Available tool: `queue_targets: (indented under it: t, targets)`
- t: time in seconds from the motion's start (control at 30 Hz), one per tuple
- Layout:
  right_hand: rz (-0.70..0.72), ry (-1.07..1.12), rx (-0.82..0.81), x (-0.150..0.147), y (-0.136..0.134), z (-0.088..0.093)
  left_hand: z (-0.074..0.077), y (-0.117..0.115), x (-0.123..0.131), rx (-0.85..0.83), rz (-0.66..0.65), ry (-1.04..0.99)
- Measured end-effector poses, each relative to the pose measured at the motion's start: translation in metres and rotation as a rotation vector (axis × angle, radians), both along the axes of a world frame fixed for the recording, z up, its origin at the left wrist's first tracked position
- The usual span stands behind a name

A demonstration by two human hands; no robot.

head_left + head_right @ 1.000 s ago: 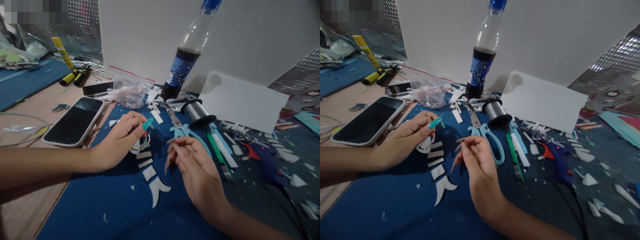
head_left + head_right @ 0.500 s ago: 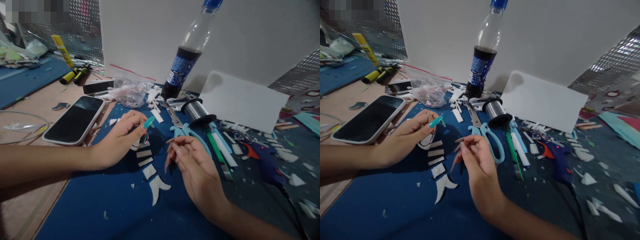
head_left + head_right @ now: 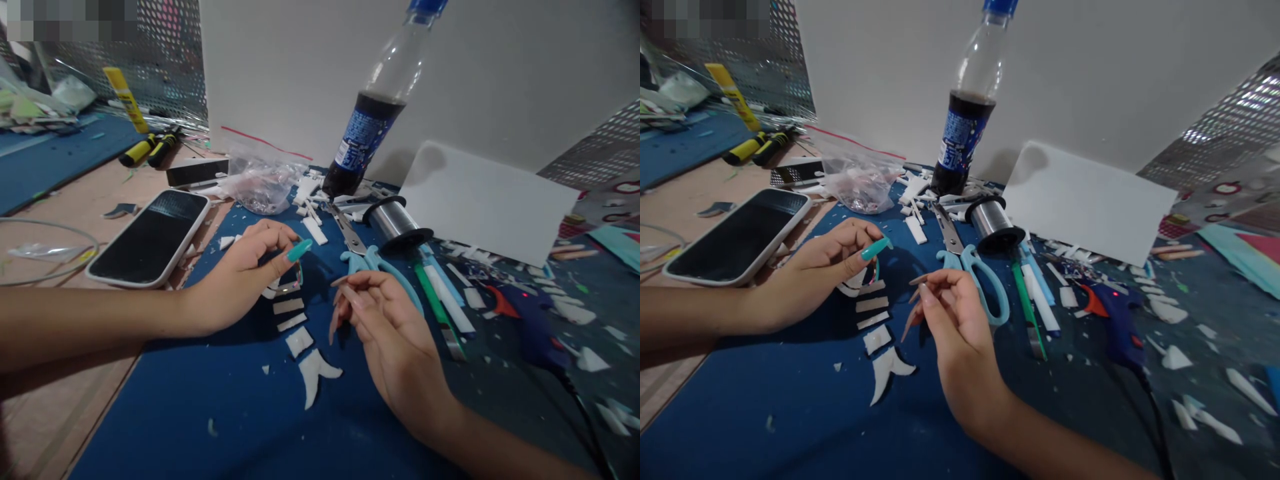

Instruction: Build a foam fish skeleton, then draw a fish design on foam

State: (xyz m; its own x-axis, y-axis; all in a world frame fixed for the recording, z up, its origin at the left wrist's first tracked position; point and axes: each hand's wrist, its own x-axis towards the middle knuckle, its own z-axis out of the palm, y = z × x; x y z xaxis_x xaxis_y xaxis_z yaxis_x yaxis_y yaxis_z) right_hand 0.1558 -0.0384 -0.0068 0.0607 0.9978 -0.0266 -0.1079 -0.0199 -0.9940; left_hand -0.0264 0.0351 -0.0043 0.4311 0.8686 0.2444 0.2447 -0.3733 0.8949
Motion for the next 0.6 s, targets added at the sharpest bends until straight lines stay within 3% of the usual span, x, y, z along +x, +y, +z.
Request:
queue_targets:
  t: [0.4, 0.47, 0.6]
  targets:
    - [0.037, -0.089, 0.019, 0.001, -0.003, 0.0, 0.007, -0.003, 0.001, 0.019, -0.013, -0.003]
    - [0.072, -0.187, 0.104, 0.002, -0.006, 0.002, 0.006, -0.002, 0.001, 0.022, 0.002, 0.008]
    - [0.267, -0.518, 0.503, 0.0, -0.02, 0.02, 0.004, -0.001, 0.001, 0.037, 0.003, 0.008]
